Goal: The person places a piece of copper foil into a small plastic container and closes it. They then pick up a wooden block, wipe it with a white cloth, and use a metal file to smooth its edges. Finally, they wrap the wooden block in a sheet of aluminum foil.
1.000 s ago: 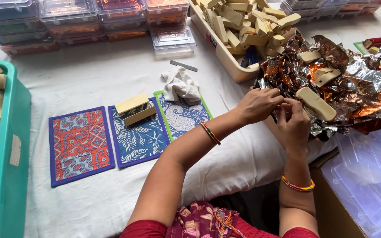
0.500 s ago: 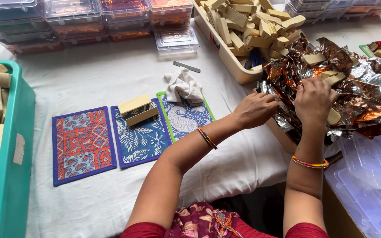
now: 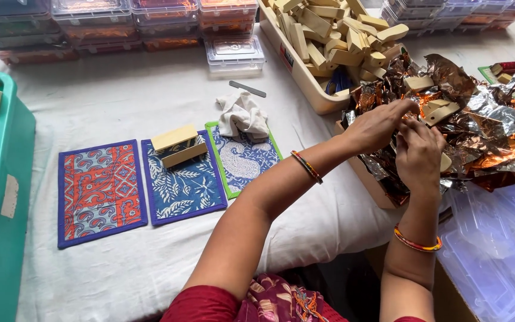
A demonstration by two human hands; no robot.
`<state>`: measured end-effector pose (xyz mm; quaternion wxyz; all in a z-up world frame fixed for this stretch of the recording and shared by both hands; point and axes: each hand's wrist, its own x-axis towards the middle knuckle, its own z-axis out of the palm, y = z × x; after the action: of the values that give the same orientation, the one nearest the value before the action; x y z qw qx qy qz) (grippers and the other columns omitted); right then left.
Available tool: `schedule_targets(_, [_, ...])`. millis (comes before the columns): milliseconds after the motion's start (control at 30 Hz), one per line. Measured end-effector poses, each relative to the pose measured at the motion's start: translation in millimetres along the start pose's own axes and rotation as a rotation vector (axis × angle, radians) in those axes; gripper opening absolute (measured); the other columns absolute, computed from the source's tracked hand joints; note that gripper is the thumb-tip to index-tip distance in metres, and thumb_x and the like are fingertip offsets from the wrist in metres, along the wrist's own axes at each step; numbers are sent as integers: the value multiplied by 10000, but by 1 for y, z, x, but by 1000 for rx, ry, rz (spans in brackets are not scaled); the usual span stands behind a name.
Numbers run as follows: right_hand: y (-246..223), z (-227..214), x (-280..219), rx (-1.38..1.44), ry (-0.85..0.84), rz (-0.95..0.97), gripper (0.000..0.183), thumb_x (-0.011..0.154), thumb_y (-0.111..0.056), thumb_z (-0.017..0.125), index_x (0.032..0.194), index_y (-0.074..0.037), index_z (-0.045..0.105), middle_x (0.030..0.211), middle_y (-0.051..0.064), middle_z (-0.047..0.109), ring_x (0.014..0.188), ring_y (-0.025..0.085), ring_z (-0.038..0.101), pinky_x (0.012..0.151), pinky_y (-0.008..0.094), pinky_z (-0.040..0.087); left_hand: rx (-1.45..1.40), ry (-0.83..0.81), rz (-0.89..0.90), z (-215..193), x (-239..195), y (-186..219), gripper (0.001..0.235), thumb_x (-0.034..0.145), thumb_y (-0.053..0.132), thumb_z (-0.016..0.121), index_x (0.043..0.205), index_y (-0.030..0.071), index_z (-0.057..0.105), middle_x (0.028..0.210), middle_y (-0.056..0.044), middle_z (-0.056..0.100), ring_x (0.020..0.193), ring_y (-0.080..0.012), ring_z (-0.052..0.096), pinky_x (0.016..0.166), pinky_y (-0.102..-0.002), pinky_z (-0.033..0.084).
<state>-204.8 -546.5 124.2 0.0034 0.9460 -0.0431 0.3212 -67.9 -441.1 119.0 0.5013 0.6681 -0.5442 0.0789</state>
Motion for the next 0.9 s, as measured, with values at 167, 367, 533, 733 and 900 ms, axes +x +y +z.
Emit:
schedule_targets(167, [-4,5,0,230,-3,136,214,1034,-118,663,1235,-45,671,1265,101,670,1224,313,613,1074,500,473,52,-54,33,20,9,-30,401,870,63,660,1251,130,554,1134,-88,711,1054,-303,709,851,-424,588])
schedule_targets(367, [-21,33,8,88,81,200,615,891,-214,840,1348,-53,461,1194,129,621,1189,338,576,1077,530,405,47,53,-32,10,0,-21,209,944,125,635,1151,153,624,1047,-75,762,968,-270,749,808,-413,604])
schedule_targets(533, [-23,42,4,-118,205,144,643,1020,-228,839,1461,-92,391,1369,115,562,1385,310,509,1173,523,300,67,59,-186,6,0,-21,263,956,125,637,1218,141,614,958,-65,770,887,-255,758,750,-416,604])
schedule_targets(733, [5,61,7,-230,-42,273,904,838,-232,841,1607,-145,373,1334,114,665,1465,301,453,1186,642,151,-39,42,-184,-7,-13,-15,377,709,58,791,1058,159,694,940,-5,774,853,-191,759,742,-362,607])
schedule_targets(900, [22,71,4,-269,77,209,802,906,-330,833,1540,-114,391,1348,126,682,1390,314,506,1145,669,122,-66,132,-73,-17,-28,-14,210,847,53,747,1027,138,683,985,8,770,913,-199,753,772,-354,608])
